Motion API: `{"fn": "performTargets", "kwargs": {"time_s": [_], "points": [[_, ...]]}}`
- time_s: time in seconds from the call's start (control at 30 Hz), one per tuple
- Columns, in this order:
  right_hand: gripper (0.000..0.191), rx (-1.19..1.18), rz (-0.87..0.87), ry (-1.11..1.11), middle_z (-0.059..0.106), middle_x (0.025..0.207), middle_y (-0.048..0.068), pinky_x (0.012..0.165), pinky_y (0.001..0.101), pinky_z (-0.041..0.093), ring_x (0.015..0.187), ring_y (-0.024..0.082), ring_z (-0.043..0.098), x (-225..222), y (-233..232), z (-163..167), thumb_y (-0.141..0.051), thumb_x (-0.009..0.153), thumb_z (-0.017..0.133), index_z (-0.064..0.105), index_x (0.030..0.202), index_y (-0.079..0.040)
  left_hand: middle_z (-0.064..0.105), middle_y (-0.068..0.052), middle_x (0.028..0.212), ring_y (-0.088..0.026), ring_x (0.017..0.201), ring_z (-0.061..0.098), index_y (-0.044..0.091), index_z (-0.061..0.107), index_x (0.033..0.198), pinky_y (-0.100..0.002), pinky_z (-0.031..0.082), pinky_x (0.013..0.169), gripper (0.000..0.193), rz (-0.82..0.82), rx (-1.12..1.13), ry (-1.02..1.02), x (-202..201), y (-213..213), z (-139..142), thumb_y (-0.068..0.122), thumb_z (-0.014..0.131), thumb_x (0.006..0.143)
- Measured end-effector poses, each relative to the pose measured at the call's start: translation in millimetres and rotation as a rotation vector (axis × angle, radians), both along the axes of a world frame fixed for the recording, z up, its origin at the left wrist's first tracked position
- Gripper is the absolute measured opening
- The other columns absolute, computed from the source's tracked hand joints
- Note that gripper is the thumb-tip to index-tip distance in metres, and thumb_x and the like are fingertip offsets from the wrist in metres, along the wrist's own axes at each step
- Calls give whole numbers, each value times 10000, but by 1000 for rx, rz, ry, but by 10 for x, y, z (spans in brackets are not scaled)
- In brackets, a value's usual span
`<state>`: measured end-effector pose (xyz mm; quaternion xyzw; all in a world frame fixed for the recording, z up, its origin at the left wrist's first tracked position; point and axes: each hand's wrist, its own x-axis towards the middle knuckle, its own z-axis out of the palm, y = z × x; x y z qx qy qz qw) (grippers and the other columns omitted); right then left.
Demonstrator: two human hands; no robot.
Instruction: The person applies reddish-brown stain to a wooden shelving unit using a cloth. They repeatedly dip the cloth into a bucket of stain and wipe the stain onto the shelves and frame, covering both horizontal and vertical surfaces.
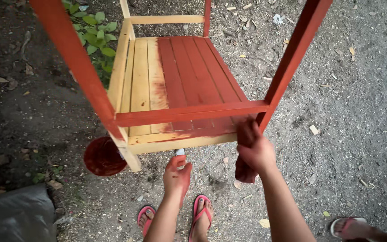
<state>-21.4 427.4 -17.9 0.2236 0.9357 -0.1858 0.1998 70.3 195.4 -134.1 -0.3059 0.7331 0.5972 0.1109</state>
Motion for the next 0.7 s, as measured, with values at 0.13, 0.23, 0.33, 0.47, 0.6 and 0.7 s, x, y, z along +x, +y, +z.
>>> {"fn": "performTargets", "kwargs": {"time_s": [0.13,0.23,0.33,0.47,0.6,0.7], "points": [[1092,94,6,0,716,1058,265,875,510,566,992,453,690,-53,-423,-117,-277,667,782,240,1613,-239,715,-98,1128,-166,905,664,56,628,1226,-331,538,741,411,131,151,-16,60,-313,-122,141,721,835],[1009,24,101,52,733,955,241,786,528,587,884,443,715,121,-933,-162,-257,676,768,317,1579,-249,663,-176,1115,-204,872,596,12,644,1220,-364,500,712,417,227,185,41,65,-558,-131,132,749,835],[925,-75,199,48,744,885,213,719,539,597,813,421,735,238,-1754,-231,-220,683,728,377,1536,-281,710,-156,1111,-205,952,671,37,649,1219,-339,537,805,376,112,8,102,16,-825,-12,122,692,855],[746,-256,304,55,710,964,227,726,541,578,841,433,708,302,-2517,-245,-348,839,740,419,1513,-368,733,-182,1095,-283,999,699,31,664,1181,-379,527,885,330,27,-299,160,-125,-1181,274,58,619,856],[542,-290,512,224,801,1012,24,714,462,610,836,300,763,279,-2228,-152,-231,654,729,678,1154,-430,717,-186,1103,-316,988,712,21,649,1178,-416,547,851,346,82,-300,114,-250,-1369,523,28,577,840],[552,50,314,-33,764,970,49,756,462,616,862,287,758,235,-1634,-108,-216,803,649,619,1281,-492,711,-178,1135,-298,1017,716,11,638,1190,-407,556,900,354,37,-362,167,-281,-1437,639,-16,544,850]]}}
